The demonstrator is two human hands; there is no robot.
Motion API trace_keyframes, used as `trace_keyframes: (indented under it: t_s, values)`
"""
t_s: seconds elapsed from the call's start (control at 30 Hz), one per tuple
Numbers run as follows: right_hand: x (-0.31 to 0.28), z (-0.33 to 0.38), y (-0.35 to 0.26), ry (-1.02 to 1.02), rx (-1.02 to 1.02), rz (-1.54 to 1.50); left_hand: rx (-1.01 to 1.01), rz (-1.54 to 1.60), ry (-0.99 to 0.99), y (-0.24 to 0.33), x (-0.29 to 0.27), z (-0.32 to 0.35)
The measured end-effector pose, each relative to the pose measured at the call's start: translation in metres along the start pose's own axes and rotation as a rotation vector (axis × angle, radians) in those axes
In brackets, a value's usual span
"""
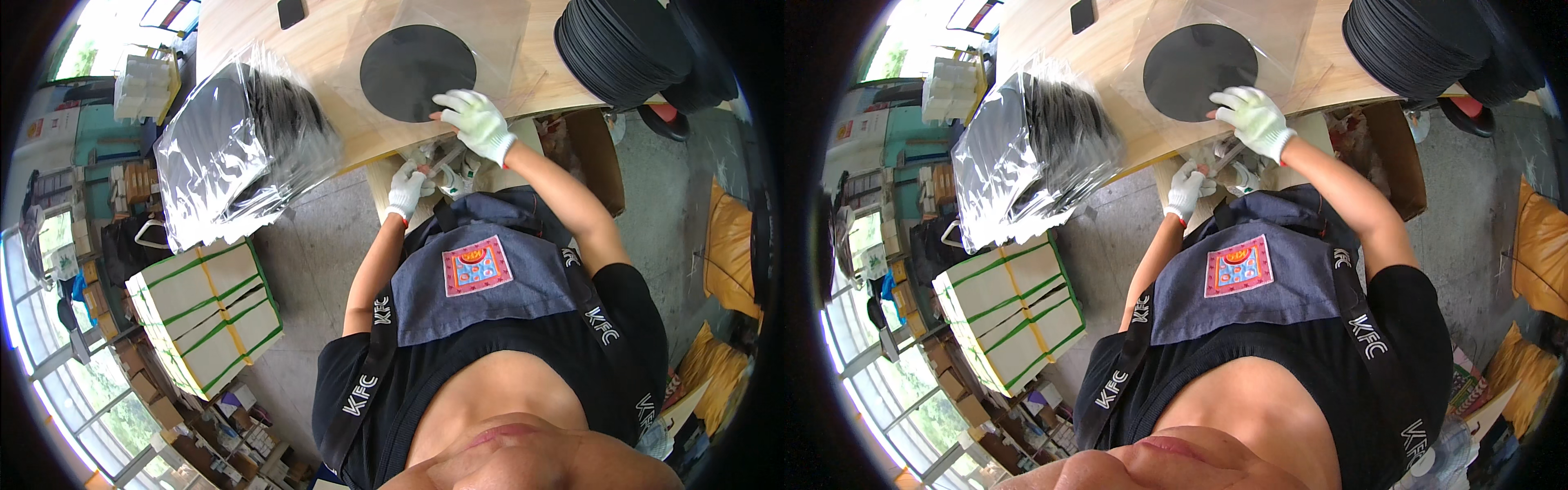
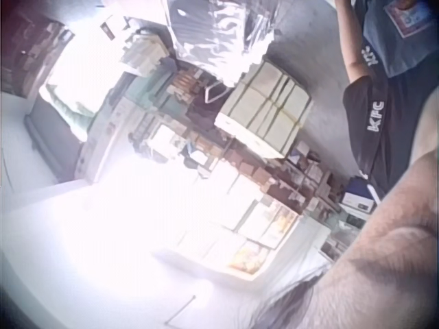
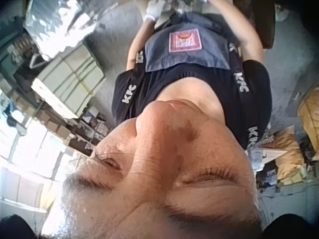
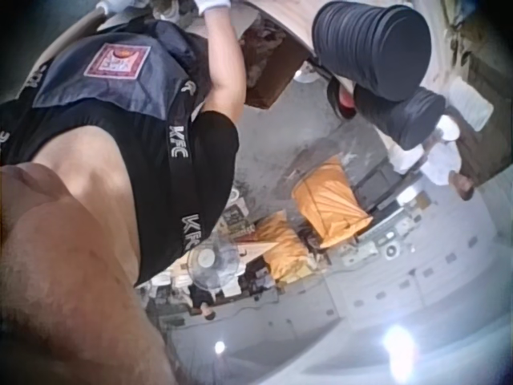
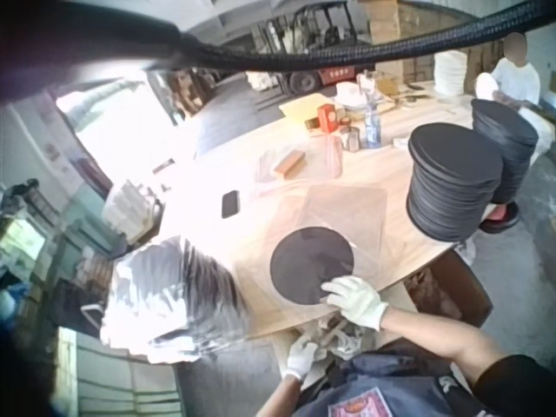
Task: The person picks up black circular discs one at a time from a stack and inserts them into clear plastic sleeves before placing the packaged discs onto a separate stack on the table.
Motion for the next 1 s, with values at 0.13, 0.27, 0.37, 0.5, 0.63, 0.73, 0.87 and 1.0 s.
trace_keyframes:
  t_s: [0.13,0.27,0.37,0.5,0.63,0.73,0.87,1.0]
  values:
    - [0.026,-0.020,0.014,-0.128,-0.122,-0.027,0.011,-0.073,-0.023,-0.001,-0.002,0.003]
    - [0.038,-0.035,0.018,-0.180,-0.173,-0.035,-0.051,-0.102,-0.091,-0.002,-0.005,0.008]
    - [0.047,-0.038,0.013,-0.179,-0.216,0.003,-0.035,-0.068,-0.174,0.000,-0.006,0.008]
    - [0.055,-0.031,0.012,-0.017,-0.171,0.056,-0.036,-0.042,-0.164,0.008,-0.007,0.009]
    - [0.032,-0.024,-0.015,0.121,-0.068,-0.026,0.000,-0.073,-0.022,0.005,-0.015,0.014]
    - [0.042,-0.009,-0.029,-0.248,0.091,-0.083,0.016,-0.005,0.106,-0.012,-0.026,0.010]
    - [0.075,0.021,-0.037,-0.470,0.195,-0.158,-0.122,0.063,0.123,-0.022,-0.025,0.019]
    - [0.076,0.021,-0.054,-0.443,0.118,-0.233,-0.074,0.152,0.025,-0.007,-0.013,0.031]
Point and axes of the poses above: each hand's wrist, its own z-axis away from the middle knuckle, its own x-axis out of the palm, y = z × x, the point moved 7 cm from there along -z, towards the middle knuckle, and after that the axes turned 11 degrees about -z, right-handed, at the moved point
